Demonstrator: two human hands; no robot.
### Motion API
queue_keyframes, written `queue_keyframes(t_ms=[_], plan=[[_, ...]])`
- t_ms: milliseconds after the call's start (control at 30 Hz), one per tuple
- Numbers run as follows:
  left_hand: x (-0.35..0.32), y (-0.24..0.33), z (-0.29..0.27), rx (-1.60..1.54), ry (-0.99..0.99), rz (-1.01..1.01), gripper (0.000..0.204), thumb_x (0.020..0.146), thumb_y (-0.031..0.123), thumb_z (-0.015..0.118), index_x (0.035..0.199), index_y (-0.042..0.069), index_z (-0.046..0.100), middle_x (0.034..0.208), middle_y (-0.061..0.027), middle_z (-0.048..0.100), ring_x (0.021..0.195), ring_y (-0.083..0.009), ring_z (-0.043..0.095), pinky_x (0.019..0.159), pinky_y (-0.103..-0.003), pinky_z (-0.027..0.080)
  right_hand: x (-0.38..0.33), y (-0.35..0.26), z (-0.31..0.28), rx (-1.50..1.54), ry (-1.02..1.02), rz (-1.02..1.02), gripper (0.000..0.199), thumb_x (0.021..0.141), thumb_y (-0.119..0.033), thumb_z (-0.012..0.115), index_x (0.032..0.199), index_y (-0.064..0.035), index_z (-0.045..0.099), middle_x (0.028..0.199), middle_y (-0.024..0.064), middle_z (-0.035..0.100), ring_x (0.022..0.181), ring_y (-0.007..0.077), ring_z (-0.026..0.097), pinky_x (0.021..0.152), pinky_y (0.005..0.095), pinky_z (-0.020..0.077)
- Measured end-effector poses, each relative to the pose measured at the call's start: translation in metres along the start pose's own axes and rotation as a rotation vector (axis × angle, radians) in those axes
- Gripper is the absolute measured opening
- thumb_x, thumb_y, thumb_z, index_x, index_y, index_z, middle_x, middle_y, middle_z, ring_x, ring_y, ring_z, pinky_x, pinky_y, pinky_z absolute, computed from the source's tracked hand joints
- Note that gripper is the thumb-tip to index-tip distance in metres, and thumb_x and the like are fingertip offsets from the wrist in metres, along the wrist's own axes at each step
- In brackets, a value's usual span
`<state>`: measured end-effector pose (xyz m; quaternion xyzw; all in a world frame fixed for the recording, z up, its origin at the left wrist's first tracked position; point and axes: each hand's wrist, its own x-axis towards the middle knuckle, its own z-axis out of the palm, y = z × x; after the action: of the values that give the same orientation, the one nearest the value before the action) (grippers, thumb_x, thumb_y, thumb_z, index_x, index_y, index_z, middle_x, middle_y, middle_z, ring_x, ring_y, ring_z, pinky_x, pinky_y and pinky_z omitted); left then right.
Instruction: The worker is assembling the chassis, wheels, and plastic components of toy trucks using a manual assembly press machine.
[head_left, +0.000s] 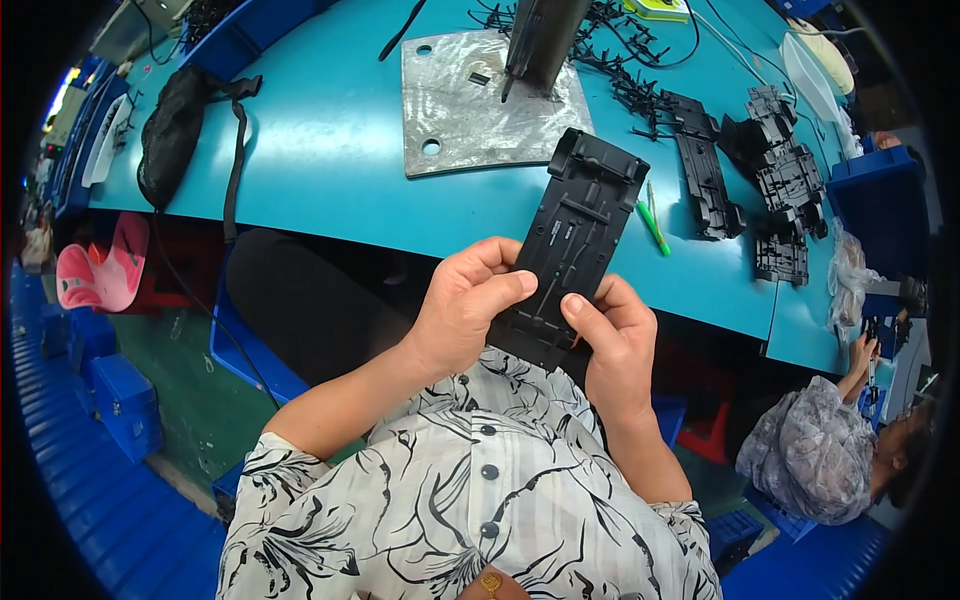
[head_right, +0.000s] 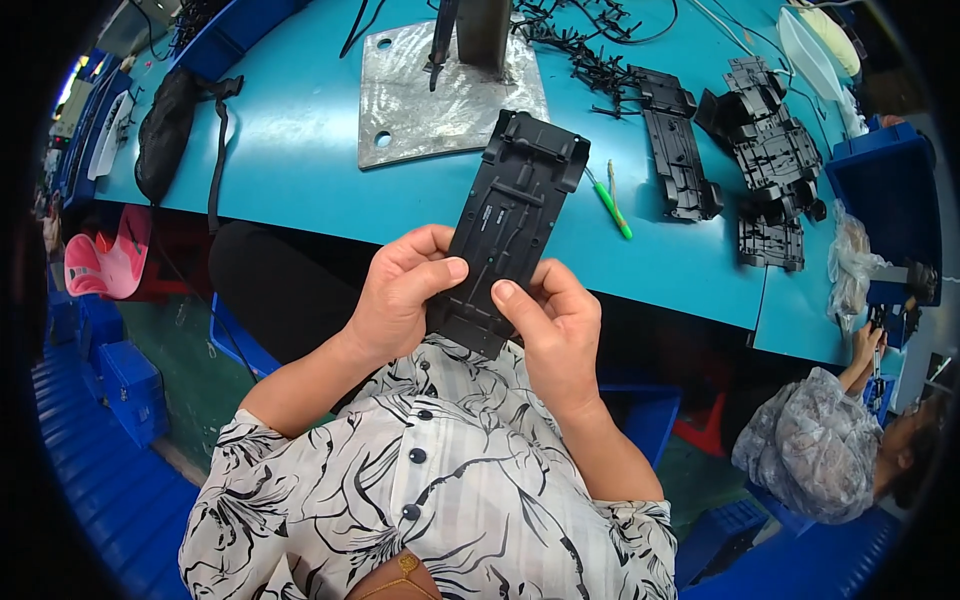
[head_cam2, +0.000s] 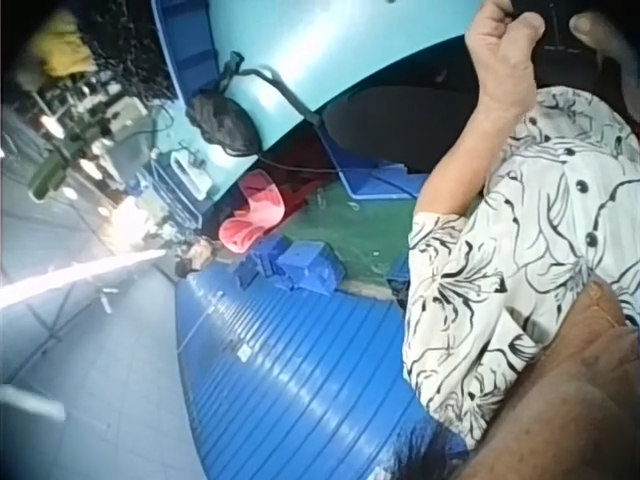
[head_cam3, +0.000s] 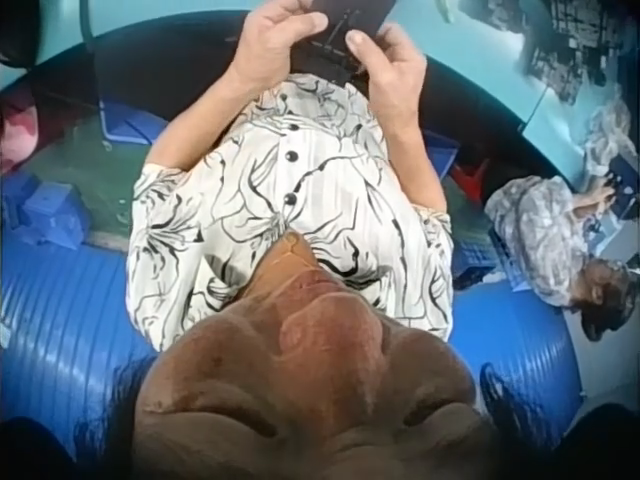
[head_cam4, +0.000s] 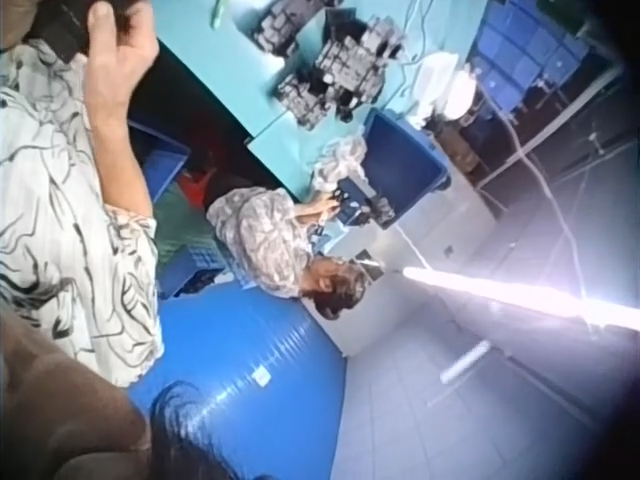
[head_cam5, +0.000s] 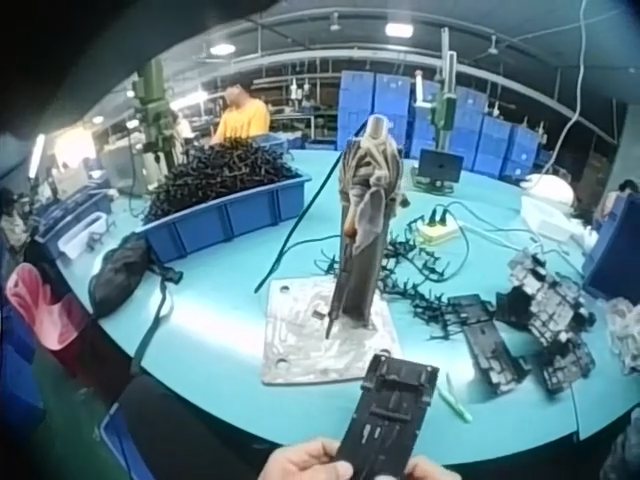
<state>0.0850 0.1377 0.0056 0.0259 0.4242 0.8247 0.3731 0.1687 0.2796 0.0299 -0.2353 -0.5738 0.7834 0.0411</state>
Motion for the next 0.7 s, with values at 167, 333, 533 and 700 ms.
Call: queue_keyframes(t_ms=[167,333,533,700], plan=[[0.006,0.006,0.009,0.087,-0.028,0.028,0.021,0.091,0.007,0.054,0.108,-0.004,0.055,0.099,-0.0076,0.062,0.087,-0.0086,0.058,0.08,-0.023,0.048,0.004,0.008,0.002,0.06,0.084,-0.142,0.006,0.086,-0.003,0.062,0.086,0.0003,0.057,0.08,-0.0009,0.059,0.069,0.0022,0.051,0.062,0.0175,0.0412],[0.002,0.004,0.015,0.216,0.146,0.187,0.018,0.09,0.009,0.059,0.104,-0.002,0.054,0.104,-0.0069,0.058,0.091,-0.0099,0.057,0.084,-0.025,0.047,0.006,0.007,0.005,0.055,0.148,-0.25,0.006,0.087,-0.002,0.062,0.085,-0.0007,0.056,0.079,-0.0014,0.058,0.068,0.0015,0.049,0.061,0.0174,0.04],[0.004,0.007,0.008,0.259,0.137,0.075,0.008,0.087,0.009,0.063,0.086,0.003,0.057,0.083,-0.0001,0.056,0.077,-0.0043,0.049,0.069,-0.02,0.042,0.007,0.013,0.004,0.07,0.1,-0.278,0.005,0.087,-0.003,0.061,0.09,-0.0016,0.057,0.082,0.0,0.061,0.073,0.0027,0.05,0.068,0.0179,0.0402],[0.005,0.013,0.019,0.222,0.217,0.077,0.011,0.084,0.003,0.061,0.076,0.004,0.055,0.077,0.0024,0.053,0.072,-0.0043,0.046,0.067,-0.021,0.039,0.007,0.014,0.01,0.086,0.088,-0.318,0.007,0.087,-0.003,0.062,0.092,-0.0009,0.057,0.086,0.001,0.061,0.075,0.0037,0.051,0.069,0.0184,0.041]])
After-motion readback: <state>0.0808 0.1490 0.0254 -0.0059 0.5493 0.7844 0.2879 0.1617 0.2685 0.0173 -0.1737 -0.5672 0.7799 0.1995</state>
